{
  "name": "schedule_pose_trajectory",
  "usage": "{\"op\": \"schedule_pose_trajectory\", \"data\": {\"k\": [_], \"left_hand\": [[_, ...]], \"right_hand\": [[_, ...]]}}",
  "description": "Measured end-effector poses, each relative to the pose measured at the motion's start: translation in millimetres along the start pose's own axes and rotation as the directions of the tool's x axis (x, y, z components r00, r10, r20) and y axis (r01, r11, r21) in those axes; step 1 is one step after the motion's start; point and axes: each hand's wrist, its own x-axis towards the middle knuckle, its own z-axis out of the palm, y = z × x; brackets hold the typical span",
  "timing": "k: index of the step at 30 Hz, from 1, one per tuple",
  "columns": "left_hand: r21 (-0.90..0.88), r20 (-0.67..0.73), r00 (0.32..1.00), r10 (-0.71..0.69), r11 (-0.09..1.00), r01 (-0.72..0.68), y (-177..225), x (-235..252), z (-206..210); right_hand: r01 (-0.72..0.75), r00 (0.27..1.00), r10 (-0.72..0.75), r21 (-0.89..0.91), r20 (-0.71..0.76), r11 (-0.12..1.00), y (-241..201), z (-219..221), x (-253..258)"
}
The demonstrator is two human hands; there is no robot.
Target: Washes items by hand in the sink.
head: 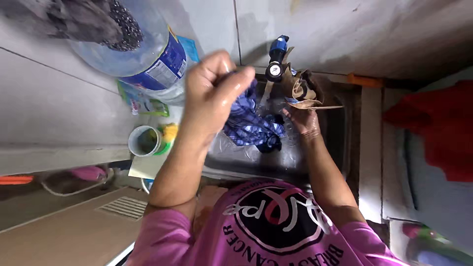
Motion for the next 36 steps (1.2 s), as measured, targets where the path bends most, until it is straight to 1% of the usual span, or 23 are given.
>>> {"op": "schedule_pose_trajectory", "data": {"k": [3, 5, 7, 8, 10, 11, 12, 13, 14, 16, 18, 19, 20, 21, 23, 25, 26, 28, 29, 33, 34, 35, 36], "left_hand": [[-0.076, -0.085, 0.979, 0.183, 0.979, -0.189, 28, 18, 3], [-0.102, -0.113, 0.977, 0.182, 0.976, -0.193, 21, 23, 5], [-0.057, -0.134, 0.985, 0.111, 0.991, -0.12, -5, 23, 4], [-0.005, -0.153, 0.986, 0.058, 0.998, -0.06, -28, 21, 1], [0.117, -0.164, 0.981, -0.106, 0.985, 0.126, -95, 7, -9], [0.16, -0.135, 0.96, -0.247, 0.95, 0.267, -132, -5, -15], [0.227, -0.088, 0.912, -0.4, 0.884, 0.409, -167, -20, -20], [0.326, -0.045, 0.844, -0.535, 0.791, 0.518, -199, -36, -22], [0.46, -0.028, 0.786, -0.618, 0.69, 0.559, -228, -51, -22], [0.714, -0.116, 0.76, -0.64, 0.478, 0.511, -259, -69, -8], [0.84, -0.22, 0.75, -0.624, 0.27, 0.471, -263, -68, 16], [0.878, -0.227, 0.742, -0.63, 0.198, 0.436, -264, -64, 26], [0.904, -0.205, 0.738, -0.643, 0.164, 0.394, -265, -58, 30], [0.915, -0.161, 0.738, -0.655, 0.181, 0.36, -266, -52, 27], [0.868, -0.067, 0.747, -0.661, 0.33, 0.37, -268, -45, 9], [0.714, -0.053, 0.772, -0.634, 0.516, 0.473, -268, -44, -17], [0.654, -0.085, 0.771, -0.631, 0.548, 0.521, -262, -47, -26], [0.657, -0.153, 0.732, -0.664, 0.485, 0.577, -246, -58, -37], [0.681, -0.171, 0.709, -0.684, 0.438, 0.587, -241, -68, -39], [0.706, -0.227, 0.617, -0.753, 0.309, 0.637, -229, -95, -40], [0.739, -0.215, 0.626, -0.75, 0.294, 0.606, -226, -99, -38], [0.778, -0.198, 0.649, -0.734, 0.285, 0.56, -222, -101, -35], [0.794, -0.176, 0.694, -0.698, 0.316, 0.519, -219, -104, -33]], "right_hand": [[0.003, 1.0, -0.003, -0.019, -0.01, 1.0, -1, 3, -1], [-0.006, 1.0, 0.006, -0.078, 0.011, 0.997, 6, 0, 2], [-0.025, 0.999, 0.028, -0.184, 0.016, 0.983, 16, 1, 5], [-0.036, 0.999, 0.042, -0.229, 0.02, 0.973, 21, 1, 5], [-0.065, 0.997, 0.074, -0.314, 0.018, 0.947, 29, 2, 3], [-0.08, 0.996, 0.085, -0.353, 0.0, 0.932, 34, 2, 3], [-0.09, 0.996, 0.092, -0.391, -0.016, 0.916, 38, 1, 4], [-0.097, 0.995, 0.09, -0.43, -0.036, 0.898, 43, -1, 5], [-0.094, 0.996, 0.084, -0.476, -0.043, 0.875, 48, -3, 6], [-0.076, 0.997, 0.072, -0.569, -0.03, 0.819, 57, -5, 7], [-0.055, 0.998, 0.055, -0.598, -0.017, 0.8, 64, 2, 4], [-0.048, 0.999, 0.046, -0.586, -0.019, 0.809, 66, 6, 3], [-0.05, 0.999, 0.037, -0.569, -0.036, 0.821, 67, 10, 3], [-0.051, 0.998, 0.027, -0.566, -0.05, 0.823, 68, 11, 6], [-0.049, 0.997, 0.001, -0.607, -0.08, 0.793, 68, 5, 9], [-0.042, 0.992, -0.053, -0.7, -0.113, 0.713, 63, -2, 6], [-0.054, 0.991, -0.059, -0.767, -0.119, 0.639, 61, -5, 2], [-0.078, 0.991, -0.05, -0.847, -0.122, 0.526, 60, -10, -3], [-0.097, 0.99, -0.042, -0.859, -0.136, 0.503, 61, -10, -7], [-0.108, 0.993, 0.024, -0.834, -0.113, 0.541, 61, 11, -26], [-0.105, 0.994, 0.055, -0.84, -0.09, 0.532, 63, 14, -27], [-0.115, 0.99, 0.122, -0.873, -0.064, 0.475, 65, 13, -25], [-0.084, 0.982, 0.188, -0.928, -0.016, 0.362, 68, 12, -22]]}}
